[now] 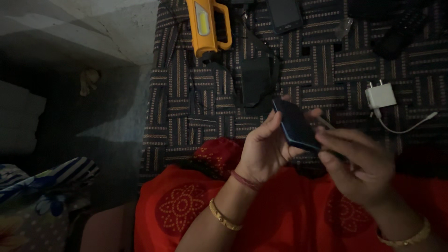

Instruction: The person removes a phone case, then uses a metal prying tool to carefully pry open the edges of a smartphone. They repeatedly work along the seams to separate the back cover from the chassis.

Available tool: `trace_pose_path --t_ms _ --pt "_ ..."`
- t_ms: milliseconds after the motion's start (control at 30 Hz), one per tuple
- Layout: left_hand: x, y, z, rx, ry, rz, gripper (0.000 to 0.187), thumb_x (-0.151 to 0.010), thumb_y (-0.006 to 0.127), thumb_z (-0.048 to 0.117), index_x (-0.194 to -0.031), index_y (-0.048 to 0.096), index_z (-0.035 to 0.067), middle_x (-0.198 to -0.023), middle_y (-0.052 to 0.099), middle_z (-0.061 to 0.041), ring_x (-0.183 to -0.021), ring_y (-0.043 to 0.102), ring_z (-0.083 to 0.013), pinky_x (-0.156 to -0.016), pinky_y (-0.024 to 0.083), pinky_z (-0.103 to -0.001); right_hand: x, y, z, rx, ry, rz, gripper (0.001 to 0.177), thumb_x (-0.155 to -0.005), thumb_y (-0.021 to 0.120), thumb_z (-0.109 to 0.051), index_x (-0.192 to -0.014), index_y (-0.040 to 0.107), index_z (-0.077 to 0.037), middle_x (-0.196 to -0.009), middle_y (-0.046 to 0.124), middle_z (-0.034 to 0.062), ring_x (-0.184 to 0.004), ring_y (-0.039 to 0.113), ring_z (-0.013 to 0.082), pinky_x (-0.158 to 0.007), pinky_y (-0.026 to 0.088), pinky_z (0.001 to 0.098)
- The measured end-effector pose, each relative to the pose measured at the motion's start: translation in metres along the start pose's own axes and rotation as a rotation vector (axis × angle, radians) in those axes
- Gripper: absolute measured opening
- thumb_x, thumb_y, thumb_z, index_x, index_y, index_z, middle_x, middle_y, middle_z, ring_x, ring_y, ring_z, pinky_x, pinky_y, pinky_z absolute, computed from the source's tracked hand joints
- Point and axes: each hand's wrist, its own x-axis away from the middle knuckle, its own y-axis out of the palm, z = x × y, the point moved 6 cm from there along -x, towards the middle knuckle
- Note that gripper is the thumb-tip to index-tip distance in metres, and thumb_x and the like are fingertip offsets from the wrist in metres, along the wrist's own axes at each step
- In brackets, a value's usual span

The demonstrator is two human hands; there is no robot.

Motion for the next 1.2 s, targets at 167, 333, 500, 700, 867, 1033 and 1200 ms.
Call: trace_pose_path --t_ms 167,333,500,700,867,1033,1200 --pt "0.001 -0.006 -0.016 0.181 -0.108 0.038 0.058 -0.119 0.045 0.036 -0.145 0.039 -0.016 -0.147 0.052 -0.037 -0.123 0.066 -0.0431 -0.096 0.063 -0.047 0.001 0.004 -0.012 0.074 -0.133 0.013 0.022 -0.095 0.074 -0.011 -0.116 0.07 -0.005 -0.107 0.072 0.009 -0.09 0.072 0.0112 -0.065 0.059 0.0171" --pt "-0.001 -0.006 -0.022 0.051 -0.107 0.005 0.053 -0.121 0.043 0.039 -0.14 0.049 -0.009 -0.133 0.06 -0.031 -0.119 0.069 -0.0363 -0.092 0.065 -0.046 0.004 0.004 -0.004 0.058 -0.107 0.024 0.022 -0.092 0.074 -0.012 -0.112 0.071 -0.003 -0.098 0.073 0.0064 -0.082 0.072 0.0093 -0.065 0.057 0.0188" --pt "0.0 -0.017 -0.026 -0.216 -0.121 0.134 0.062 -0.119 0.049 0.053 -0.136 0.051 -0.007 -0.121 0.063 -0.025 -0.111 0.068 -0.0337 -0.092 0.062 -0.045 0.004 0.003 -0.008 0.082 -0.136 0.055 0.022 -0.097 0.074 -0.016 -0.116 0.07 -0.007 -0.115 0.069 0.0083 -0.092 0.071 0.0107 -0.074 0.061 0.0189" --pt "-0.003 -0.027 -0.027 -0.589 -0.183 0.406 0.078 -0.1 0.044 0.07 -0.142 0.047 0.004 -0.13 0.055 -0.023 -0.118 0.061 -0.0323 -0.097 0.057 -0.048 -0.004 0.009 -0.014 0.187 -0.091 0.027 0.045 -0.094 0.07 -0.022 -0.133 0.062 -0.001 -0.139 0.064 0.0172 -0.12 0.066 0.0251 -0.102 0.056 0.0358" --pt "-0.009 -0.017 -0.029 -0.81 -0.216 0.421 0.091 -0.088 0.031 0.079 -0.156 0.024 0.019 -0.135 0.05 -0.021 -0.127 0.055 -0.0415 -0.095 0.057 -0.053 -0.008 0.011 -0.012 0.061 -0.014 0.015 0.049 -0.094 0.066 -0.022 -0.137 0.058 0.0 -0.143 0.061 0.0203 -0.131 0.064 0.0281 -0.109 0.054 0.0388" --pt "-0.008 -0.005 -0.035 -0.936 -0.258 0.204 0.096 -0.092 0.032 0.077 -0.158 0.025 0.007 -0.136 0.046 -0.025 -0.13 0.052 -0.0429 -0.098 0.056 -0.054 -0.01 0.005 -0.008 -0.045 -0.028 0.008 0.05 -0.095 0.067 -0.015 -0.141 0.056 0.001 -0.144 0.061 0.0196 -0.133 0.063 0.0267 -0.113 0.053 0.0387" --pt "-0.006 -0.013 -0.041 -0.887 -0.263 0.206 0.091 -0.096 0.034 0.076 -0.149 0.034 0.002 -0.126 0.05 -0.023 -0.121 0.059 -0.0374 -0.096 0.059 -0.051 -0.008 0.003 -0.002 -0.061 -0.01 0.002 0.049 -0.09 0.069 -0.006 -0.138 0.057 0.001 -0.143 0.061 0.0199 -0.13 0.065 0.0249 -0.111 0.056 0.0362"
